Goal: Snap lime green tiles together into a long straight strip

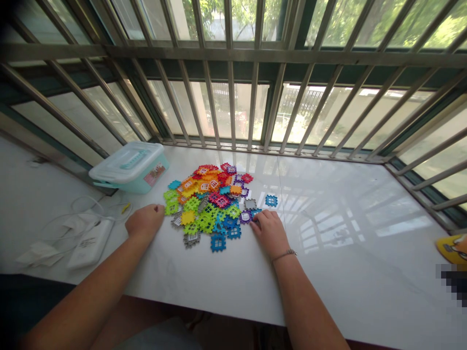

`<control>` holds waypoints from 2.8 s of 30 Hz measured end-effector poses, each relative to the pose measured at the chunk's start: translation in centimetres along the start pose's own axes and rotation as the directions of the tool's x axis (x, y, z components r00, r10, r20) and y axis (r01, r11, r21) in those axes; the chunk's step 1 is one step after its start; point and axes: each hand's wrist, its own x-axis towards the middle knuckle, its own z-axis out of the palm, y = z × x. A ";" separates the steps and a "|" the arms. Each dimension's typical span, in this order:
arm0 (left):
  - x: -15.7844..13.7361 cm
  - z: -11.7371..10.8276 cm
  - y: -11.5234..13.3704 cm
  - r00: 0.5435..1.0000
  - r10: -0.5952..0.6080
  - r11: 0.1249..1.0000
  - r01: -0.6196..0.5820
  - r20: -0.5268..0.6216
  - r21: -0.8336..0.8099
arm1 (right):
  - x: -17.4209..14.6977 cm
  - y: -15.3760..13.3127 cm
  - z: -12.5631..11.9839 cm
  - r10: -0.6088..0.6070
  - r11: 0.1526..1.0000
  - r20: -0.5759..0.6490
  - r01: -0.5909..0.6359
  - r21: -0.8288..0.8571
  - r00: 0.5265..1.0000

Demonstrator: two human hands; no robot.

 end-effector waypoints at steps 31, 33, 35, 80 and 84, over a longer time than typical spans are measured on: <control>-0.1 -0.2 0.1 1.000 0.009 1.000 -0.009 -0.009 -0.001 | -0.4 -0.1 -0.1 0.047 0.990 -0.018 -0.044 0.137 0.999; -0.1 -0.1 0.1 1.000 0.006 1.000 -0.006 -0.007 -0.001 | -0.3 -0.2 -0.2 0.029 0.988 -0.003 -0.028 0.152 1.000; 0.0 0.0 0.1 1.000 0.003 1.000 -0.003 -0.007 0.000 | -0.2 -0.3 -0.3 0.037 0.988 0.004 -0.037 0.153 0.999; 0.0 -0.2 0.0 1.000 -0.004 1.000 0.004 0.001 -0.014 | -0.5 1.2 -0.1 0.145 0.988 -0.065 -0.142 0.055 0.987; -0.1 -0.1 0.0 1.000 0.013 1.000 -0.013 -0.009 -0.014 | -0.7 1.3 -0.2 0.110 0.990 -0.077 -0.102 0.102 0.991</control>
